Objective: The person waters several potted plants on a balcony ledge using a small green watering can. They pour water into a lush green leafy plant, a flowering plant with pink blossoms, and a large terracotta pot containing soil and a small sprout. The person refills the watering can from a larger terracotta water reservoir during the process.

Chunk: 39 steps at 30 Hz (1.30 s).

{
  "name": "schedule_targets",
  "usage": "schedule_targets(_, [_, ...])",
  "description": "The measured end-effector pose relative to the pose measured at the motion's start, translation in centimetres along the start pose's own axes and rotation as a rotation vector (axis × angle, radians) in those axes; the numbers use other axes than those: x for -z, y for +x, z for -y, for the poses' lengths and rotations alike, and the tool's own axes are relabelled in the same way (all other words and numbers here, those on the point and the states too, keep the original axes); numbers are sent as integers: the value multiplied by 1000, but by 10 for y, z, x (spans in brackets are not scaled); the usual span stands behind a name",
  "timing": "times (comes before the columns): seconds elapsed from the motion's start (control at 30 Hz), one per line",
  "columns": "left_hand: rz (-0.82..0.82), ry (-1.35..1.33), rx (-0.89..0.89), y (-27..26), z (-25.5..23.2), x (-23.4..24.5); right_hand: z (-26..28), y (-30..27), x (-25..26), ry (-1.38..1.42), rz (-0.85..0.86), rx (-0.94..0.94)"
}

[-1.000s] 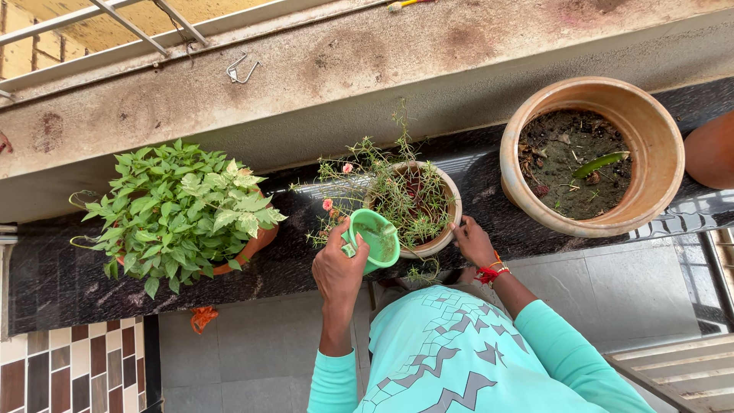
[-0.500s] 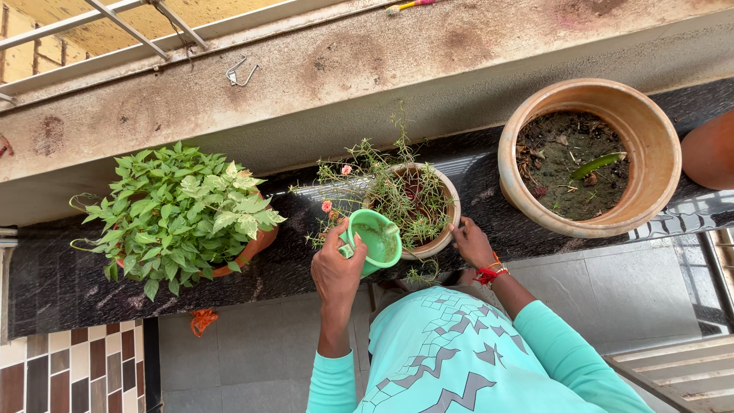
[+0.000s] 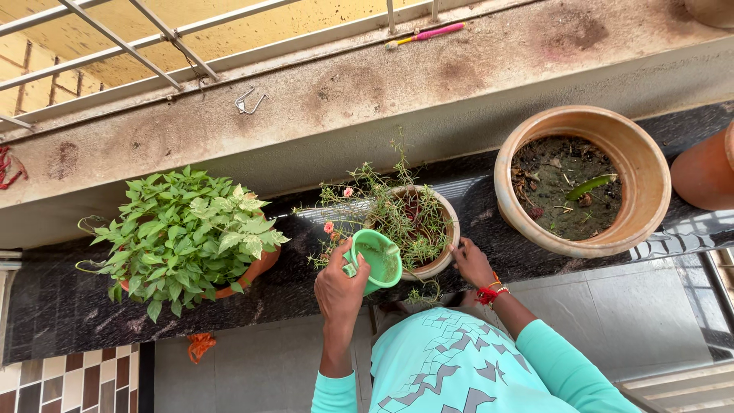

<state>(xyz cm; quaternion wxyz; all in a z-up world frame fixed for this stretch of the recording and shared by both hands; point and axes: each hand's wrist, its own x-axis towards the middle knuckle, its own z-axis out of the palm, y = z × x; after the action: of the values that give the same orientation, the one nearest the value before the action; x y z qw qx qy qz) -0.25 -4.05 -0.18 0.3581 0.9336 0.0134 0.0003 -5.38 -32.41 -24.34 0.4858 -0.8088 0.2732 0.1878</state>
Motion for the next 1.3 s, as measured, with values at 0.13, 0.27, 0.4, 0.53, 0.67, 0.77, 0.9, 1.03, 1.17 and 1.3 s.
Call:
schedule_targets(0.13, [8,-3,-4,1,2,-2,-1,2,0,-10,12,-19])
schedule_targets(0.27, [19,-2,-2,0,4,-3,-3,4,-1,-12,26,-19])
schedule_targets(0.4, [8,25,-13,1,3,-3,-4,6,0,-13,31,-9])
schedule_targets(0.53, [3,39,-24,2,2,-4,-3,5,1,-5,39,-19])
schedule_targets(0.67, [12,59,-5,3,1,-3,-3,3,0,7,13,14])
schedule_targets(0.77, [1,47,-4,3,0,-2,-2,3,1,-16,13,20])
schedule_targets(0.9, [-25,-36,-9,3,-1,-1,-1,1,2,-18,20,28])
schedule_targets(1.03, [-23,-27,-14,2,0,-2,-1,0,1,-1,18,32])
schedule_targets(1.17, [-13,34,-34,1,2,-3,0,-2,2,-6,15,35])
schedule_targets(1.3, [-34,72,-72,1,7,-6,2,-3,2,0,18,18])
